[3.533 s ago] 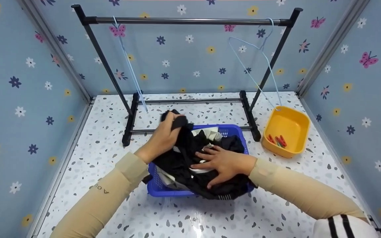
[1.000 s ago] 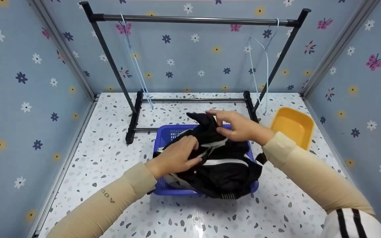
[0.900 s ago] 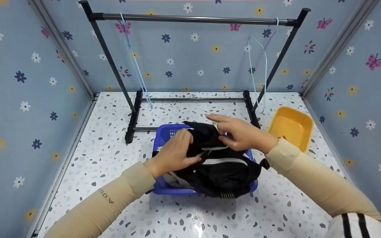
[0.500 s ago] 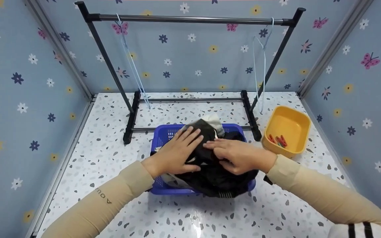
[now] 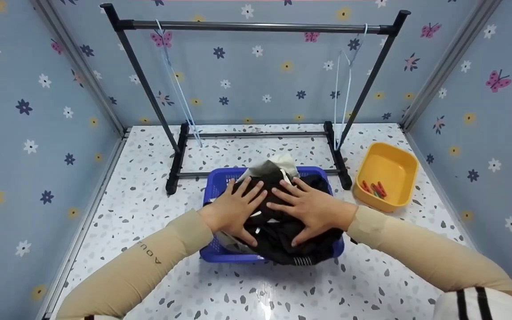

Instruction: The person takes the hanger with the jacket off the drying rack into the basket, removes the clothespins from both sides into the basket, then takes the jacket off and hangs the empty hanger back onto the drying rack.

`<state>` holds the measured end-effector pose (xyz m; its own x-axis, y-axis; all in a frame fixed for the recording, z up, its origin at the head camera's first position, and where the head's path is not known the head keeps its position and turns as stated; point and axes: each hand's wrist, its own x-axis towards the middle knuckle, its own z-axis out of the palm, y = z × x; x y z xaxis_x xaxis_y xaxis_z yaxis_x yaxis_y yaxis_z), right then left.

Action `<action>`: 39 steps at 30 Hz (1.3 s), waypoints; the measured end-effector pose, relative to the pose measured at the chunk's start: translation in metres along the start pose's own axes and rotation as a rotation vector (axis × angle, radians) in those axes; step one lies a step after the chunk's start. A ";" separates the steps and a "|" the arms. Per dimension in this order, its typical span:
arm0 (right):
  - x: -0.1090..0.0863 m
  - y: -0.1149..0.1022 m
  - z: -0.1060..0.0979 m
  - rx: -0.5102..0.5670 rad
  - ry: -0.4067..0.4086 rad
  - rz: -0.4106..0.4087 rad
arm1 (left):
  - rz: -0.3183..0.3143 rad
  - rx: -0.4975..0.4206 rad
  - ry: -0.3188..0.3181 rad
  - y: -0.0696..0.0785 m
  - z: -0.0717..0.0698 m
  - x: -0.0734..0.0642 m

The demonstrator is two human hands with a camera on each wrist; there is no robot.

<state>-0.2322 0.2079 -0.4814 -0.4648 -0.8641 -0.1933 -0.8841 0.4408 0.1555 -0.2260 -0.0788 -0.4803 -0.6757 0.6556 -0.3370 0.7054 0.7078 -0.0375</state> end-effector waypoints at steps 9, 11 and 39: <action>0.016 0.008 0.015 -0.110 -0.066 0.009 | -0.040 0.016 -0.127 -0.009 0.002 0.016; 0.019 0.008 0.020 -0.107 -0.083 0.007 | -0.051 0.015 -0.150 -0.009 0.006 0.019; 0.031 0.015 0.043 -0.022 -0.276 0.079 | -0.084 0.104 -0.244 -0.002 0.017 0.040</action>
<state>-0.2623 0.1980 -0.5265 -0.5309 -0.7270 -0.4356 -0.8445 0.4964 0.2008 -0.2515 -0.0584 -0.5094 -0.6699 0.5043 -0.5448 0.6761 0.7177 -0.1670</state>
